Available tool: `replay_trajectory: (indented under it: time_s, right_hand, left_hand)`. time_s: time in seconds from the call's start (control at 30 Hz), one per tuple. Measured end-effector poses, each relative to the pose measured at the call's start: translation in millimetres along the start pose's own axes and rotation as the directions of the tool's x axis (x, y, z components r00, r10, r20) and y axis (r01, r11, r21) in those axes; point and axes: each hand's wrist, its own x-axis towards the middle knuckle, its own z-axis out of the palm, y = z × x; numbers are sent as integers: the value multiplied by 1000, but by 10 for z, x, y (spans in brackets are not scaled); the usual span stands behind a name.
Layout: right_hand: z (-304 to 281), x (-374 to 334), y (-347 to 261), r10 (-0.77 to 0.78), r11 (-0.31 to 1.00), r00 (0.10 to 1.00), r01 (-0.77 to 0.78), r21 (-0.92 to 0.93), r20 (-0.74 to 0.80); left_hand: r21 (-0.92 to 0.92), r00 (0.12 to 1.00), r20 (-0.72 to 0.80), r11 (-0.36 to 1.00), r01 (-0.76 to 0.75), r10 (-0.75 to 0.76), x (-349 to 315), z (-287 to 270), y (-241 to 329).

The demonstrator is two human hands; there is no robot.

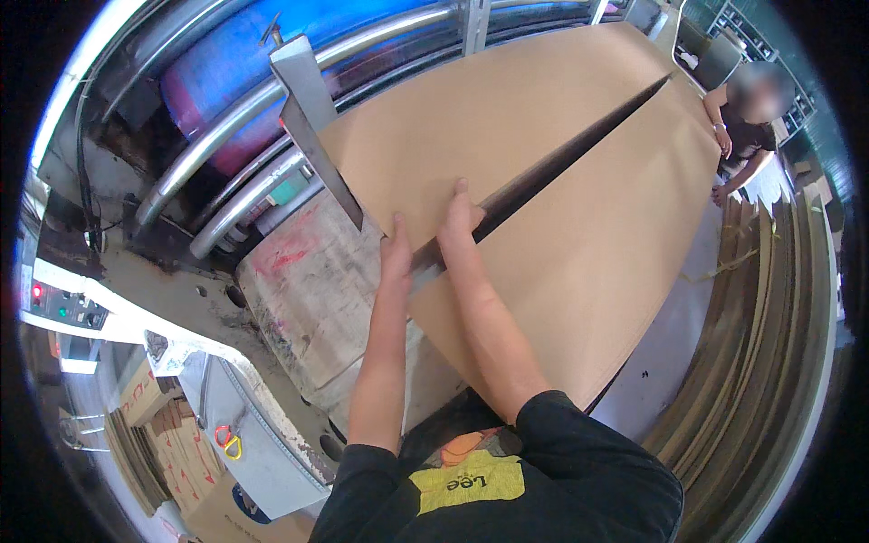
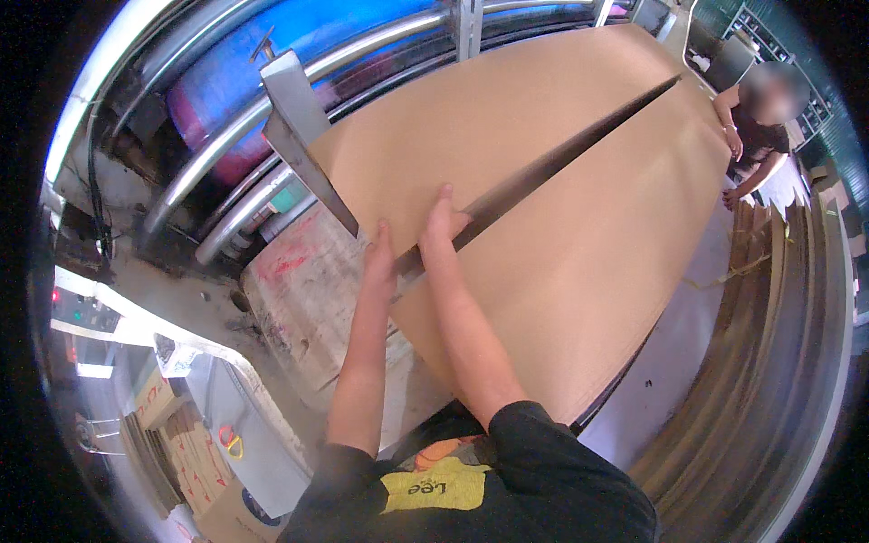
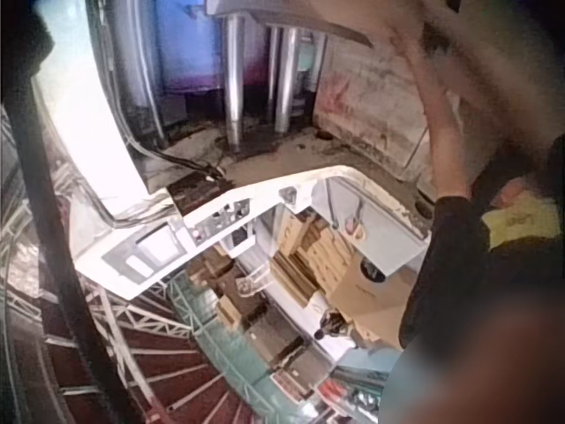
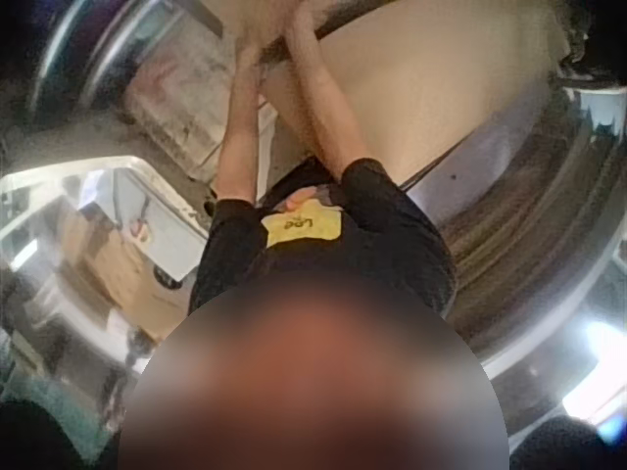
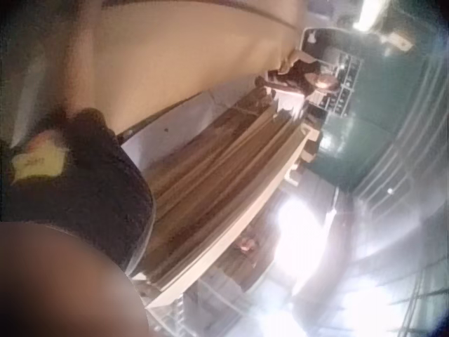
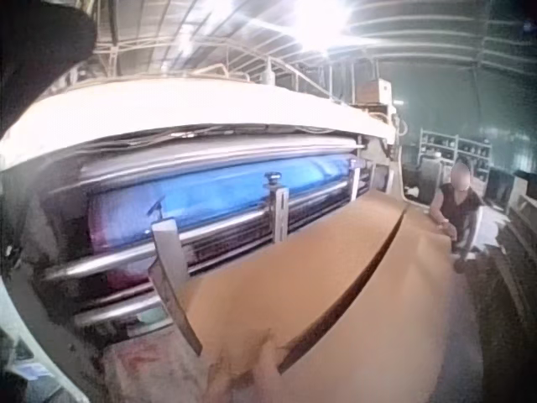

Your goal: The person repeatedly picks up flat cardboard sheets and feeds them into a large industrial machine. They align each sheet with the rollers and push it through, then retrieve the processed sheet and stack it nearby.

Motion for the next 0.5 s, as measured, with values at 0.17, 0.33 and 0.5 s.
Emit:
replay_trajectory:
  time_s: [0.17, 0.33, 0.5]
  right_hand:
    - [-23, 122, 83, -17, 999, 999, 15, -41, -42]
    - [-61, 191, 138, -4, 999, 1000, 4, -40, -1]
    - [-88, 206, 130, -7, 1000, 1000, 8, -19, 8]
  left_hand:
    - [-43, 997, 20, 996, -77, 78, 14, 0, -57]
    - [-21, 998, -8, 998, -66, 66, 65, -14, -122]
    - [-39, 998, 12, 998, -58, 58, 69, -23, -130]
